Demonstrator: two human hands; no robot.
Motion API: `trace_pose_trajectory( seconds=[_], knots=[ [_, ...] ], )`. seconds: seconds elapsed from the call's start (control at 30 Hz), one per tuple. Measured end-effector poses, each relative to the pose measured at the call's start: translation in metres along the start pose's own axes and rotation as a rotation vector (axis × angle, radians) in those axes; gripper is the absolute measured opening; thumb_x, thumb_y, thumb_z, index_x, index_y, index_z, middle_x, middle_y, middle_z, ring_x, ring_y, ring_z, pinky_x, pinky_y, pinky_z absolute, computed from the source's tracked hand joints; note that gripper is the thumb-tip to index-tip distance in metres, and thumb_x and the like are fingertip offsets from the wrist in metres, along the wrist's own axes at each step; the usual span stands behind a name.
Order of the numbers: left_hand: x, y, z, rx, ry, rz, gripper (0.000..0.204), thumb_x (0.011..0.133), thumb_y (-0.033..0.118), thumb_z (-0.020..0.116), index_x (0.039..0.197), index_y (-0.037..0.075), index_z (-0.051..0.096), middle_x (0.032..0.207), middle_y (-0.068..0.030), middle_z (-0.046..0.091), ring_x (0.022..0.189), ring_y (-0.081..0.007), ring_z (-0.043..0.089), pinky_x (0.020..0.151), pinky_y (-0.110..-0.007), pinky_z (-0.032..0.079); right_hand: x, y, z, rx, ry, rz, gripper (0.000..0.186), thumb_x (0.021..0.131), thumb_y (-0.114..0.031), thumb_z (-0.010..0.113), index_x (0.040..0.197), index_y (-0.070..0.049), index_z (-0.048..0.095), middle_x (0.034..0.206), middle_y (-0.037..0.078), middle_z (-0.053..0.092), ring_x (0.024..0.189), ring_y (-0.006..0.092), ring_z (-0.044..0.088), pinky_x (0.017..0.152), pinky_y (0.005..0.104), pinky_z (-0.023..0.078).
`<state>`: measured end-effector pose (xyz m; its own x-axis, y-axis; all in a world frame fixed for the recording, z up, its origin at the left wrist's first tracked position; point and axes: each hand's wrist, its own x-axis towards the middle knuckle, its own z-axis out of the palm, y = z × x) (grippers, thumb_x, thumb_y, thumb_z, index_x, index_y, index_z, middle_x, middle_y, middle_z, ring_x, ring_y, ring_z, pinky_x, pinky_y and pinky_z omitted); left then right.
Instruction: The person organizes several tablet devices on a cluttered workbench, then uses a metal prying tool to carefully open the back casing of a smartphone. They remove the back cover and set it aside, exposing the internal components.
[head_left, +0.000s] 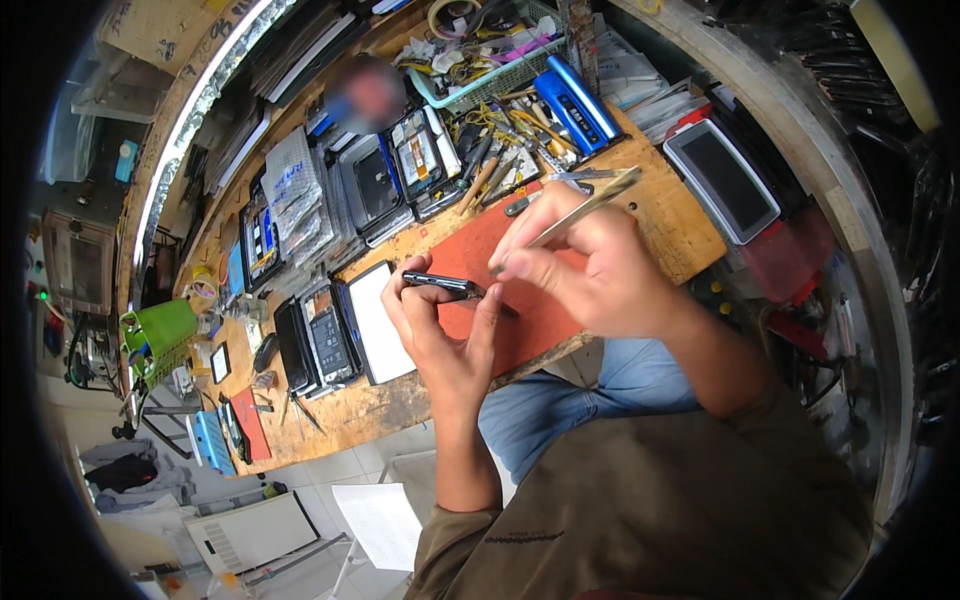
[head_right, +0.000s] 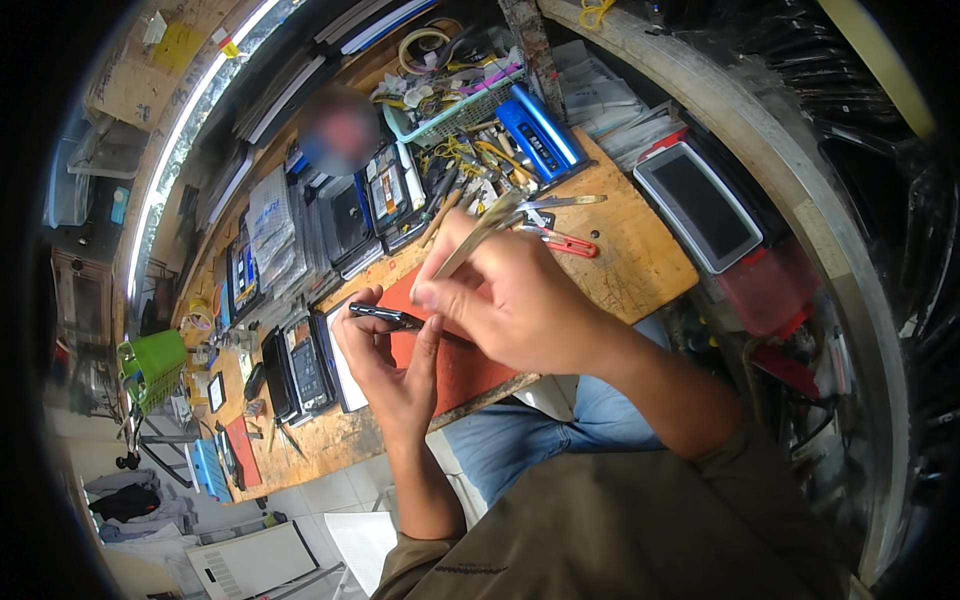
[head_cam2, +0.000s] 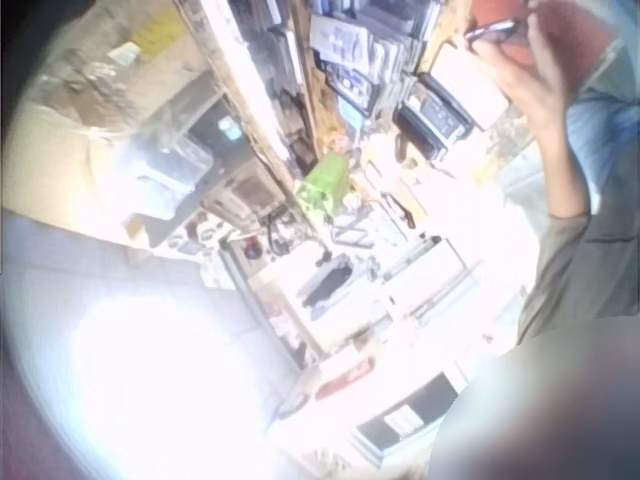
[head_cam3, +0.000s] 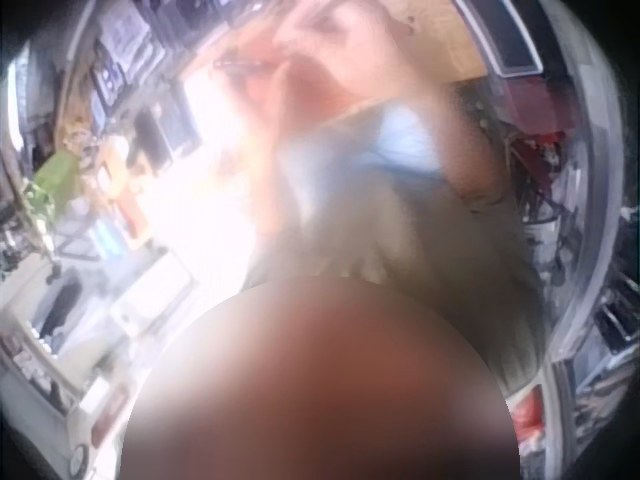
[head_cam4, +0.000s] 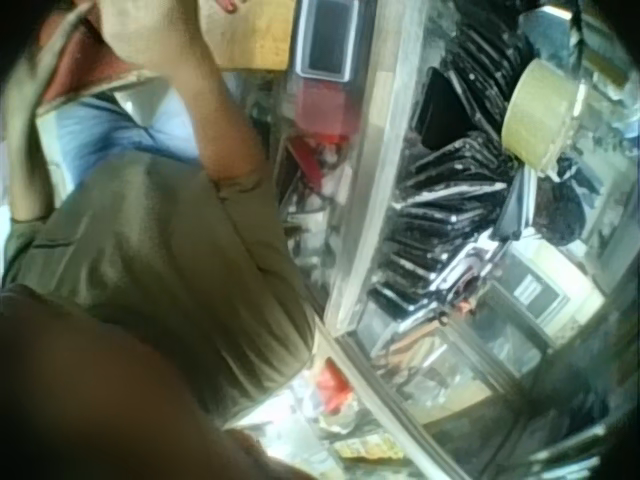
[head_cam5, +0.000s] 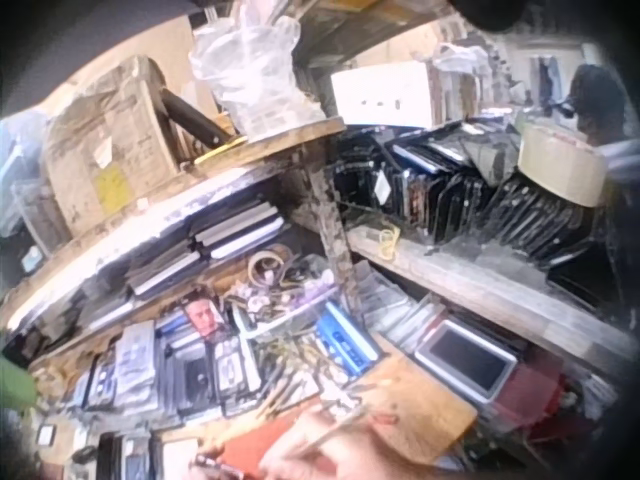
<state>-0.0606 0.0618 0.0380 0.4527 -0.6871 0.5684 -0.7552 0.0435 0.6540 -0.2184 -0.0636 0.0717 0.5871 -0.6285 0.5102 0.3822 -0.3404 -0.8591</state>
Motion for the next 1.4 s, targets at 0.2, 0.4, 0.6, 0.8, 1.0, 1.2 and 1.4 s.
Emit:
trace_pose_trajectory(
  seconds=[0.2,0.4,0.6,0.8,1.0,1.2,1.4],
  knots=[
    [-0.004,-0.004,0.0,-0.036,0.012,0.016,0.045,0.082,0.014,0.091,0.099,0.003,0.051,0.131,-0.0258,0.052,0.128,-0.0411,0.056,0.106,-0.051,0.046,-0.007,0.014,0.021,-0.066,-0.057,-0.06,0.013,0.1,-0.004,0.069,0.097,0.001,0.058,0.09,0.013,0.065,0.082,0.0289,0.071,0.072,0.0397,0.053],
    [-0.008,-0.004,0.001,-0.055,0.019,0.018,0.046,0.081,0.011,0.09,0.1,0.003,0.049,0.133,-0.0257,0.05,0.13,-0.0421,0.055,0.106,-0.052,0.046,-0.01,0.017,0.024,-0.186,-0.093,-0.102,0.011,0.095,0.003,0.07,0.096,0.001,0.058,0.089,0.015,0.066,0.084,0.0345,0.069,0.072,0.043,0.051],
    [-0.006,-0.004,-0.003,-0.028,-0.034,-0.008,0.048,0.078,0.0,0.089,0.103,0.004,0.049,0.135,-0.0252,0.048,0.133,-0.043,0.055,0.108,-0.053,0.046,-0.009,0.014,0.022,-0.235,-0.139,-0.082,0.015,0.092,0.004,0.067,0.095,0.0,0.052,0.09,0.018,0.064,0.087,0.0434,0.067,0.073,0.0506,0.05],
    [-0.006,-0.003,-0.008,-0.005,-0.08,-0.014,0.049,0.077,-0.006,0.087,0.105,0.005,0.049,0.137,-0.0246,0.047,0.134,-0.043,0.055,0.109,-0.053,0.047,-0.006,0.009,0.022,-0.222,-0.158,-0.06,0.015,0.09,0.005,0.067,0.095,0.001,0.053,0.091,0.021,0.064,0.087,0.0452,0.067,0.073,0.0513,0.05],
    [-0.005,-0.004,-0.009,-0.023,-0.079,-0.019,0.048,0.077,-0.006,0.087,0.105,0.004,0.049,0.136,-0.0245,0.046,0.134,-0.0423,0.055,0.109,-0.053,0.046,-0.005,0.007,0.022,-0.263,-0.178,-0.033,0.016,0.089,0.005,0.068,0.096,0.002,0.055,0.091,0.021,0.065,0.087,0.0457,0.067,0.074,0.0514,0.051],
    [-0.002,-0.005,-0.006,-0.014,-0.096,-0.014,0.048,0.077,-0.003,0.088,0.104,0.003,0.05,0.133,-0.0246,0.048,0.135,-0.0429,0.053,0.108,-0.053,0.045,-0.007,0.017,0.022,-0.231,-0.171,0.046,0.012,0.091,0.002,0.067,0.094,0.001,0.055,0.089,0.022,0.065,0.088,0.046,0.067,0.075,0.0517,0.051],
    [0.002,-0.004,-0.013,0.039,-0.16,-0.015,0.046,0.078,-0.002,0.089,0.103,0.004,0.051,0.133,-0.0241,0.05,0.136,-0.0422,0.052,0.108,-0.053,0.045,-0.008,0.023,0.019,-0.284,-0.186,0.065,0.011,0.093,-0.001,0.067,0.091,0.003,0.057,0.088,0.023,0.065,0.088,0.047,0.067,0.076,0.0529,0.051]
  ],
)
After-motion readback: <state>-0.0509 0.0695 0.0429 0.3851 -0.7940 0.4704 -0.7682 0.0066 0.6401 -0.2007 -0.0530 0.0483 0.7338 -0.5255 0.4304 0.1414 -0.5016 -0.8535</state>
